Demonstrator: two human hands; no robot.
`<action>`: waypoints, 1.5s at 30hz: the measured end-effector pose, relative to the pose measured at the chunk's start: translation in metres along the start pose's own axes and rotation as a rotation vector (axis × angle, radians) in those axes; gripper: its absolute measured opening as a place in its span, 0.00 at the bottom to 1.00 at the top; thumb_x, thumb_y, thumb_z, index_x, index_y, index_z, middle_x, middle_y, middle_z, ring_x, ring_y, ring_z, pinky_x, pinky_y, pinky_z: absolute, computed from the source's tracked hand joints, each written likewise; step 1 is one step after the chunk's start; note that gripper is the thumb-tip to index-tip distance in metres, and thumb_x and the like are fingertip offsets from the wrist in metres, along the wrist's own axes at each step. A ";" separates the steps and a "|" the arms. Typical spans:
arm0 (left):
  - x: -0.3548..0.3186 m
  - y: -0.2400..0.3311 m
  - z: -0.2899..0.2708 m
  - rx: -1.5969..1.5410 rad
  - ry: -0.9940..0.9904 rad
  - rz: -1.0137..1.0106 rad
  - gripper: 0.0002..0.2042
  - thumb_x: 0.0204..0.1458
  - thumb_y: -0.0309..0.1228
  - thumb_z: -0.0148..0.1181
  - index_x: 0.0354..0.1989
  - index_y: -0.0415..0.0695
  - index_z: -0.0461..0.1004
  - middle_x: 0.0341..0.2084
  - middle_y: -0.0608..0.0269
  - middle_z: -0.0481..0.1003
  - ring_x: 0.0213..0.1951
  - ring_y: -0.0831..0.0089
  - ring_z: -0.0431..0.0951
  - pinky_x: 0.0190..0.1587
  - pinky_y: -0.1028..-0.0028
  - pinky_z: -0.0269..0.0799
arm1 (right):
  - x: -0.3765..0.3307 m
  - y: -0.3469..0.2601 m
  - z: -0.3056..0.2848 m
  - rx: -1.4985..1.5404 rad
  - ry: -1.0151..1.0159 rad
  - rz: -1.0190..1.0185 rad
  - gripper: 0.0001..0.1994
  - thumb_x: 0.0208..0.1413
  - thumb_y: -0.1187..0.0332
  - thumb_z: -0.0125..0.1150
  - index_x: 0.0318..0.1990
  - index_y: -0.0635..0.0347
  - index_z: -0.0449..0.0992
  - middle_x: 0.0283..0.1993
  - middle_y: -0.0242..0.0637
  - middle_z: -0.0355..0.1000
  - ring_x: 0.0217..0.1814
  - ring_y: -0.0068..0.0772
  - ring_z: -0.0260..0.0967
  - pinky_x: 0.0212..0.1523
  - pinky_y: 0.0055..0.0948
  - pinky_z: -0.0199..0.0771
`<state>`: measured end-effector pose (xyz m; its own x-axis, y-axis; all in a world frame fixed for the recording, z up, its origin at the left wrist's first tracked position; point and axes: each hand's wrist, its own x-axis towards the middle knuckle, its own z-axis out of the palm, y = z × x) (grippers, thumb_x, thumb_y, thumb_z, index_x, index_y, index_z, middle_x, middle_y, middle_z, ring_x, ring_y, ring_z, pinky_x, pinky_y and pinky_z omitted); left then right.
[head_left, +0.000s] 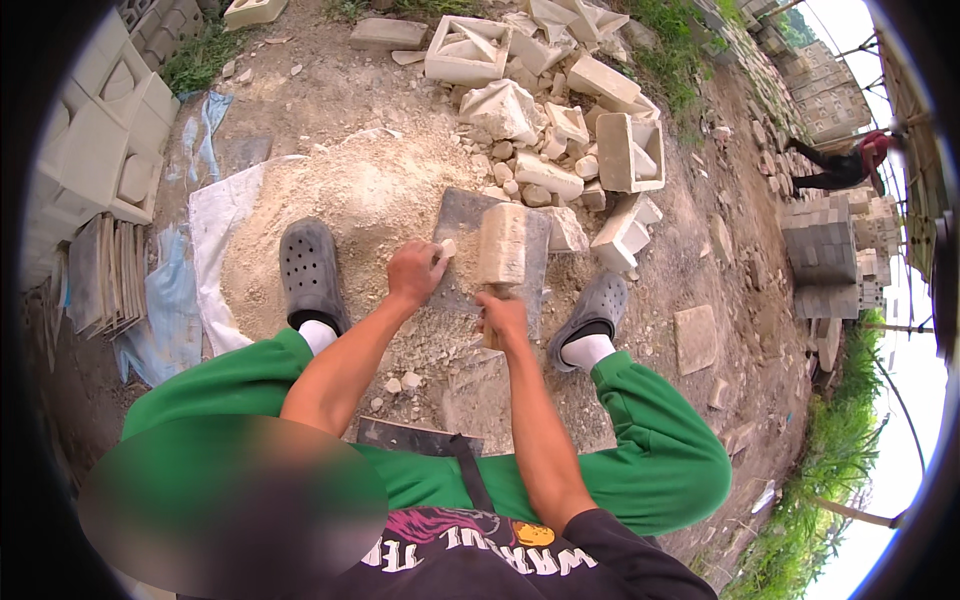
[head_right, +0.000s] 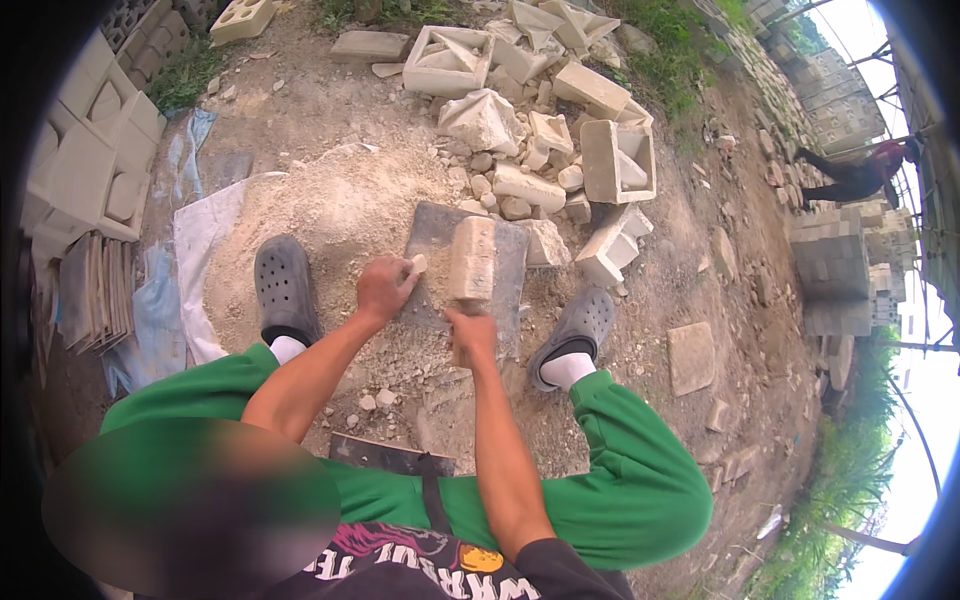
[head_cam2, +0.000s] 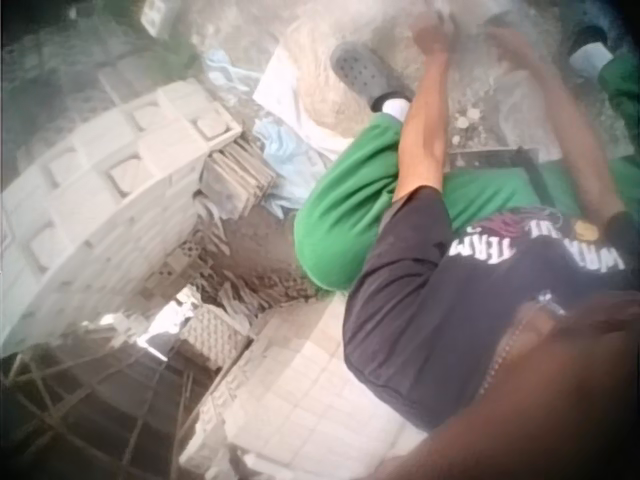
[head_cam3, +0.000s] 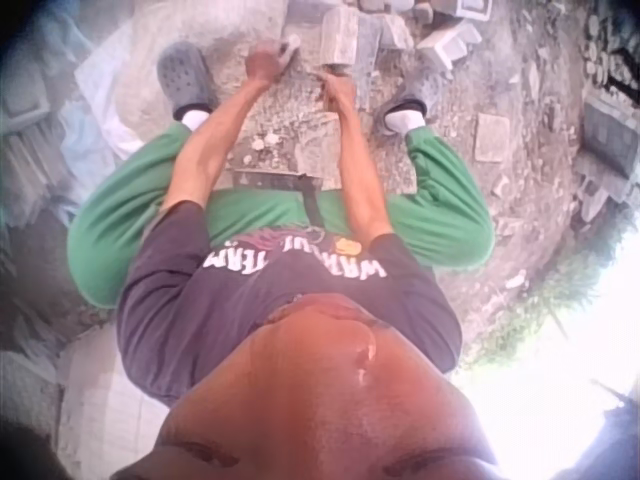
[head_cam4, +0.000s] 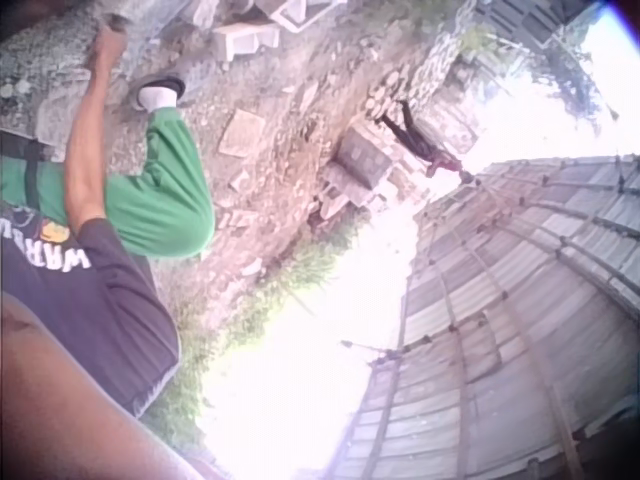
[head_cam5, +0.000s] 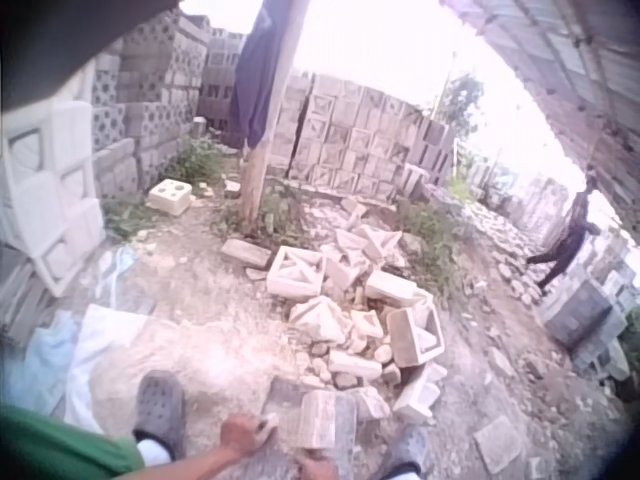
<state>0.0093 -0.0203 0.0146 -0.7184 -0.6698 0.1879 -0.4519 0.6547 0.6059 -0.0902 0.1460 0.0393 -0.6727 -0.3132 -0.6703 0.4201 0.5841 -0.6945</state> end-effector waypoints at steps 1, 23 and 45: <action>0.002 0.000 0.001 0.003 0.001 0.001 0.10 0.47 0.36 0.69 0.35 0.46 0.81 0.32 0.62 0.79 0.39 0.61 0.78 0.44 0.64 0.74 | 0.002 0.004 -0.004 0.046 0.087 -0.053 0.10 0.45 0.68 0.68 0.25 0.67 0.75 0.20 0.38 0.71 0.15 0.30 0.69 0.16 0.32 0.72; 0.017 0.023 0.006 0.065 -0.068 0.074 0.08 0.50 0.34 0.66 0.38 0.48 0.81 0.36 0.62 0.77 0.41 0.61 0.77 0.47 0.62 0.71 | 0.002 -0.007 -0.016 -0.035 0.130 -0.055 0.12 0.45 0.67 0.67 0.27 0.70 0.76 0.19 0.38 0.73 0.17 0.28 0.73 0.18 0.30 0.72; 0.029 0.023 0.009 -0.013 -0.289 -0.081 0.09 0.52 0.35 0.65 0.40 0.51 0.84 0.39 0.62 0.80 0.43 0.60 0.80 0.45 0.62 0.74 | 0.004 0.010 -0.012 0.137 0.052 0.000 0.12 0.46 0.68 0.68 0.30 0.69 0.75 0.20 0.37 0.72 0.16 0.29 0.70 0.17 0.30 0.72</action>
<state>-0.0272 -0.0216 0.0274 -0.8021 -0.5907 -0.0880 -0.5081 0.5976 0.6202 -0.0956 0.1596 0.0327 -0.7021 -0.2719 -0.6581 0.4969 0.4749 -0.7263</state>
